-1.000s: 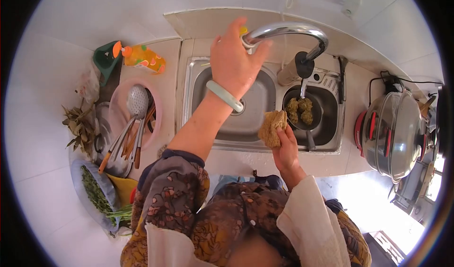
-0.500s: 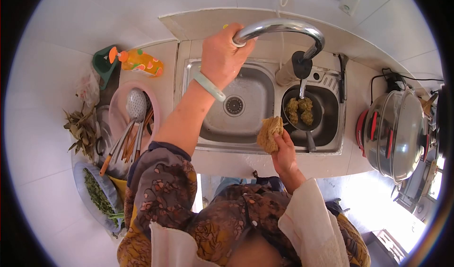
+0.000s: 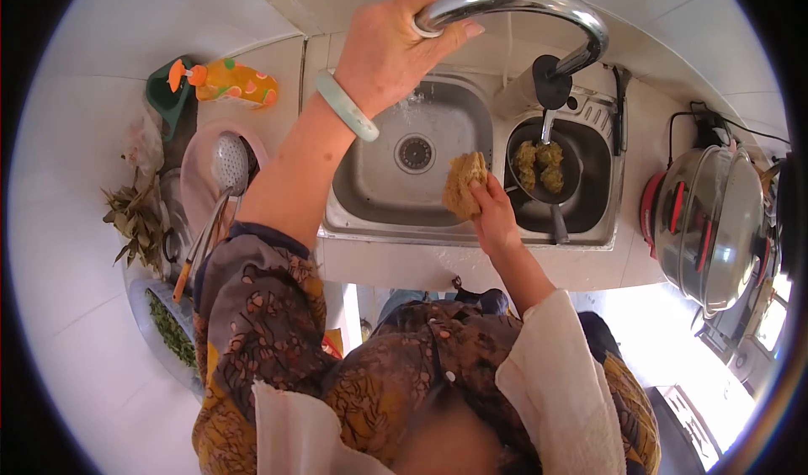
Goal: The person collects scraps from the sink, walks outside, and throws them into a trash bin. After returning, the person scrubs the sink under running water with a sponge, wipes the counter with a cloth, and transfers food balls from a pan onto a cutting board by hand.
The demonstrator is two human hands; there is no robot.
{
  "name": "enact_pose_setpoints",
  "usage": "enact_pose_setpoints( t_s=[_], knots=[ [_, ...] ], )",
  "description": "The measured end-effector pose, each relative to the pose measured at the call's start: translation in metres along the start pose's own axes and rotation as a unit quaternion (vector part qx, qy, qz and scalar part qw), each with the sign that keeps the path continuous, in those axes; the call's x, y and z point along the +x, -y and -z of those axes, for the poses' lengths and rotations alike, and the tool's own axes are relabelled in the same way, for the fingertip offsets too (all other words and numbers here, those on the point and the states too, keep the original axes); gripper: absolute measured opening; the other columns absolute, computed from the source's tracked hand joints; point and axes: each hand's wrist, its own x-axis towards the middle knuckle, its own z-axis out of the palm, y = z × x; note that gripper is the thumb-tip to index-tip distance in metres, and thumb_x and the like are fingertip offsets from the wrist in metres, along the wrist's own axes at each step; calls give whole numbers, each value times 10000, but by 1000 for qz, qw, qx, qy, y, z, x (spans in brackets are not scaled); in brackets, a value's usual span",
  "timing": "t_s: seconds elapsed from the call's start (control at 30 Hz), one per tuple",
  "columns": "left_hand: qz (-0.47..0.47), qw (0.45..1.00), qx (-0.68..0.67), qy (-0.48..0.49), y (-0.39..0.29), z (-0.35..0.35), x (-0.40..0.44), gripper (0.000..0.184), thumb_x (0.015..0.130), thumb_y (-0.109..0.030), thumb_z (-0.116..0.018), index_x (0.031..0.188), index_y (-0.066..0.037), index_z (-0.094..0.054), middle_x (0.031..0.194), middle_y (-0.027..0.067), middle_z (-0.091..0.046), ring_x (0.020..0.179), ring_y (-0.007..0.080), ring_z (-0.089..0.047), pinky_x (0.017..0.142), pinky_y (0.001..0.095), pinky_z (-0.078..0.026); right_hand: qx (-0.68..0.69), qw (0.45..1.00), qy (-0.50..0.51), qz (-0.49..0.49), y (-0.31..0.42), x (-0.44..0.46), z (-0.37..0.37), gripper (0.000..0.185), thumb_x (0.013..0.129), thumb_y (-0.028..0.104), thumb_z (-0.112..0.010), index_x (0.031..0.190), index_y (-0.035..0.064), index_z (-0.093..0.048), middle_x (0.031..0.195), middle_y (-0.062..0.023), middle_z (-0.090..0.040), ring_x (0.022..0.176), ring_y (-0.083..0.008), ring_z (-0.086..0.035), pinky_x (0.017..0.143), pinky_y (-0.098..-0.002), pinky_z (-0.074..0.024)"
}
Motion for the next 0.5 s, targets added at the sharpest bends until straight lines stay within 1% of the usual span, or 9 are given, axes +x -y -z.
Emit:
enact_pose_setpoints(
  t_s=[0.13,0.17,0.23,0.27,0.33,0.37,0.43,0.47,0.5],
  knots=[
    [-6,1000,-8,-3,4,-1,-2,333,831,-311,-755,947,-4,-699,656,23,-643,579,66,-508,536,263,-446,19,999,-10,-41,3,35,-16,384,975,163,-510,1319,15,-423,1212,-94,-548,1121,-185,-548,928,-334,-460],
    [-12,1000,-12,-5,6,-2,-2,327,830,-304,-757,949,-5,-700,659,20,-644,583,63,-511,537,260,-448,39,999,-15,-30,1,46,-17,385,975,167,-508,1320,21,-420,1215,-95,-545,1120,-190,-549,917,-340,-466],
    [-31,999,-37,-24,9,-4,-1,346,796,-328,-772,802,-2,-656,568,66,-546,494,135,-454,489,290,-412,77,997,-26,-7,-6,72,-17,387,975,176,-504,1323,32,-415,1220,-95,-540,1119,-199,-551,895,-352,-478],
    [-40,997,-50,-33,10,-5,0,373,779,-339,-779,728,0,-635,523,89,-497,449,171,-426,465,305,-395,86,995,-46,21,-9,82,-18,385,980,183,-497,1325,36,-412,1225,-91,-538,1124,-202,-549,896,-355,-479],
    [-44,994,-94,-36,14,-8,1,377,771,-344,-785,714,-3,-635,500,75,-487,429,162,-432,450,301,-390,104,988,-86,75,-16,102,-24,381,988,198,-482,1329,43,-407,1235,-82,-534,1133,-208,-544,897,-362,-482],
    [-45,992,-116,-37,16,-8,1,380,768,-347,-788,707,-5,-635,489,68,-482,420,158,-435,442,298,-387,140,980,-127,55,-20,114,-25,368,992,208,-479,1316,47,-417,1236,-74,-532,1126,-210,-546,890,-359,-482],
    [-49,997,-51,12,12,1,2,337,812,-309,-768,865,6,-661,610,18,-599,553,91,-534,537,244,-447,212,955,-207,19,-24,142,-29,344,998,230,-473,1292,55,-436,1240,-59,-529,1112,-213,-548,877,-353,-482],
    [-50,998,-18,36,11,4,1,333,835,-291,-758,945,12,-675,670,-6,-658,620,58,-584,585,217,-477,260,939,-224,35,-24,154,-33,332,1000,244,-471,1275,60,-448,1226,-54,-534,1099,-210,-549,857,-344,-480],
    [-48,996,-66,42,14,2,0,347,851,-295,-740,976,18,-660,719,2,-666,667,66,-595,624,223,-481,306,920,-240,50,-23,168,-37,321,1002,257,-469,1259,64,-460,1213,-49,-538,1087,-207,-549,838,-335,-478]
  ],
)
